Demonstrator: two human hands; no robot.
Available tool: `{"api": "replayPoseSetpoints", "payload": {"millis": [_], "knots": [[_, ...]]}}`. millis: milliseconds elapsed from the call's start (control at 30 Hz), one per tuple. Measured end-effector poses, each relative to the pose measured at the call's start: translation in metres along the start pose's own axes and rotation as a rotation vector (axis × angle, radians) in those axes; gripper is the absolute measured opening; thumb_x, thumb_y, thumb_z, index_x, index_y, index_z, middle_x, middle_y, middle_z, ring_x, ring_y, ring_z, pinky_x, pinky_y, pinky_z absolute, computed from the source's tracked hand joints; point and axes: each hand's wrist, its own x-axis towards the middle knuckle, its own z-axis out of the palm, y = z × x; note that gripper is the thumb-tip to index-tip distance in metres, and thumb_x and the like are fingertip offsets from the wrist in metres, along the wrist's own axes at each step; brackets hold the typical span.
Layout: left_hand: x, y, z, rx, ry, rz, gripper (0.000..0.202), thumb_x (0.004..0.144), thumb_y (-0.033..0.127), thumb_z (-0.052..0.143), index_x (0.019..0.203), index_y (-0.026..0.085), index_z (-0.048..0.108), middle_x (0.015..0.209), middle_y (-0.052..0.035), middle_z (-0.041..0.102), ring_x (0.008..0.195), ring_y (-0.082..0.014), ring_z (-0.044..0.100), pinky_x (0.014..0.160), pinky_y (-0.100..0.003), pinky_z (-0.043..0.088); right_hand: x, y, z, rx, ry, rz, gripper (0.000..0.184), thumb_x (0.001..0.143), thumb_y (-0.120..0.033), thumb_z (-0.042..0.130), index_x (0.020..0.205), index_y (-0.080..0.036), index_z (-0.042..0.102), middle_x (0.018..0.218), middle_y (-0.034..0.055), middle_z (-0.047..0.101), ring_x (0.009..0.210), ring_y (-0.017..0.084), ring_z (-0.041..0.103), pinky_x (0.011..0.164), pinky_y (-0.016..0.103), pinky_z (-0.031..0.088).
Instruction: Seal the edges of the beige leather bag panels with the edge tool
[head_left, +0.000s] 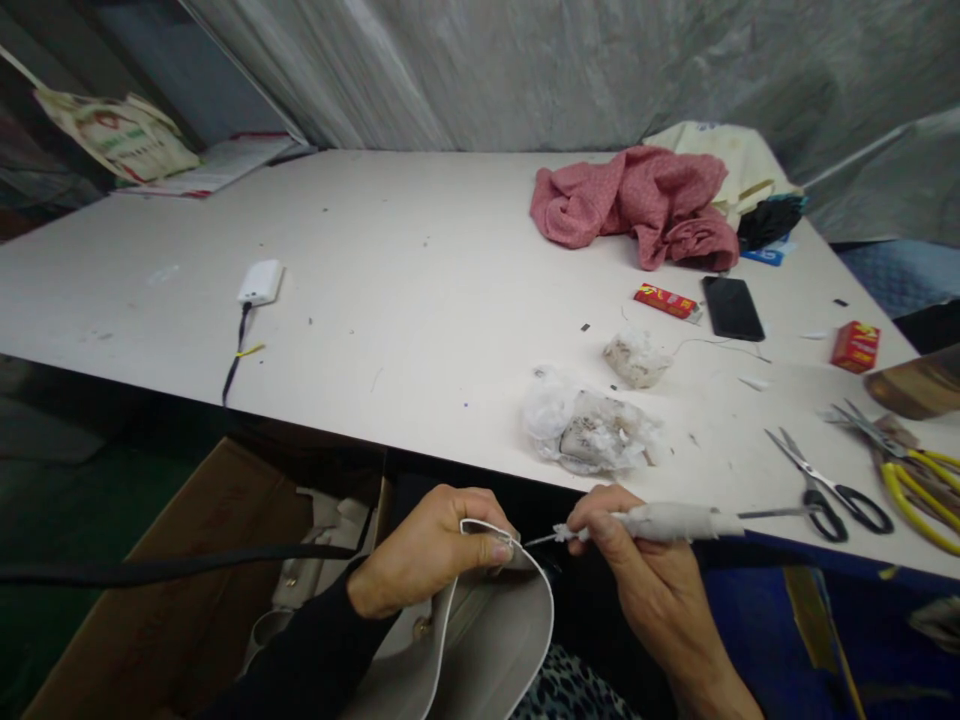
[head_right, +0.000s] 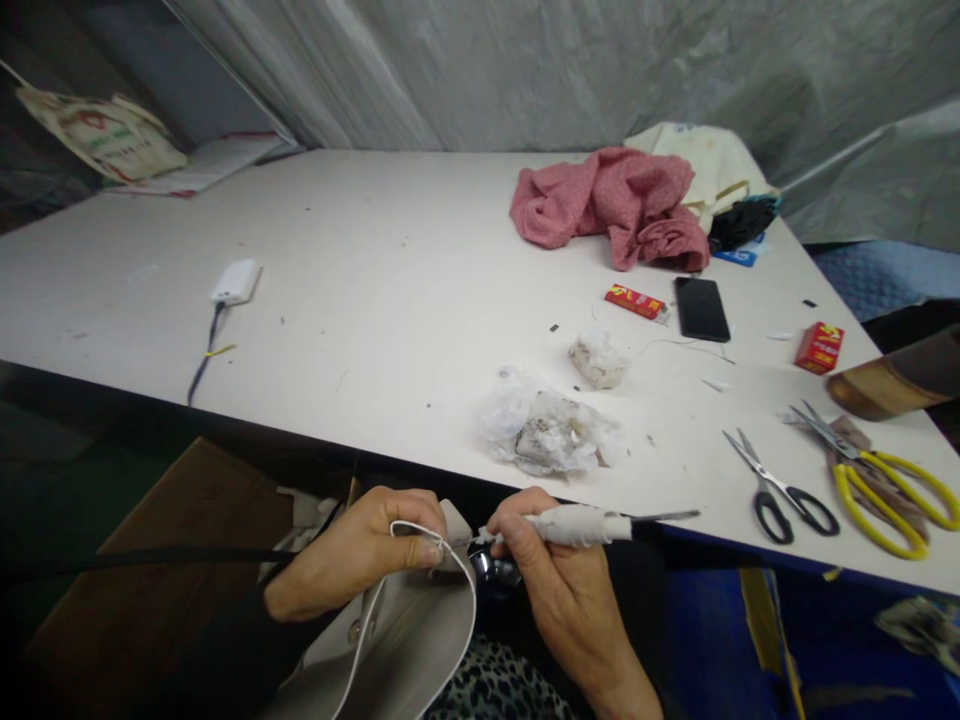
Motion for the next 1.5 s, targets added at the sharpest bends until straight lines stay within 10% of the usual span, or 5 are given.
{"api": "replayPoseSetpoints", "payload": {"millis": [700, 1100, 1300, 1500], "knots": [[0.001, -0.014, 0.010, -0.144, -0.024, 0.015, 0.018, 0.076, 0.032, 0.079, 0.075, 0.014, 0.076, 0.080, -0.0045, 0.067, 0.077, -0.0209, 0.062, 0.073, -0.033, 0.045, -0.004, 0.006, 0.006, -0.066, -0.153, -0.033, 0.027, 0.109, -0.032, 0.051, 0.089, -0.022, 0.066, 0.082, 0.0005, 0.064, 0.077, 0.015, 0.061, 0.071, 0.027, 0.048], [0.008, -0.031, 0.014, -0.300, -0.077, -0.049, 0.022, 0.067, 0.031, 0.085, 0.072, 0.013, 0.074, 0.072, -0.0012, 0.062, 0.068, -0.0157, 0.053, 0.066, -0.029, 0.039, -0.006, -0.029, -0.019, -0.600, -0.703, -0.520, 0.017, 0.106, -0.025, 0.054, 0.100, -0.019, 0.070, 0.086, 0.0055, 0.072, 0.081, 0.023, 0.062, 0.070, 0.038, 0.044], [0.007, -0.030, 0.021, -0.306, -0.064, -0.067, 0.021, 0.067, 0.030, 0.085, 0.073, 0.013, 0.073, 0.070, -0.0012, 0.062, 0.067, -0.0156, 0.053, 0.066, -0.029, 0.038, -0.009, -0.005, -0.025, -0.123, -0.231, -0.042, 0.029, 0.107, -0.033, 0.055, 0.086, -0.022, 0.071, 0.081, 0.0014, 0.071, 0.076, 0.017, 0.066, 0.070, 0.030, 0.052], [0.002, -0.022, 0.021, -0.216, -0.005, -0.035, 0.024, 0.069, 0.034, 0.083, 0.072, 0.013, 0.072, 0.069, -0.0014, 0.061, 0.068, -0.0159, 0.052, 0.066, -0.029, 0.038, -0.029, 0.019, -0.012, 0.068, 0.107, 0.068, 0.023, 0.108, -0.038, 0.054, 0.118, -0.026, 0.071, 0.093, 0.0023, 0.080, 0.078, 0.017, 0.075, 0.074, 0.028, 0.062]]}}
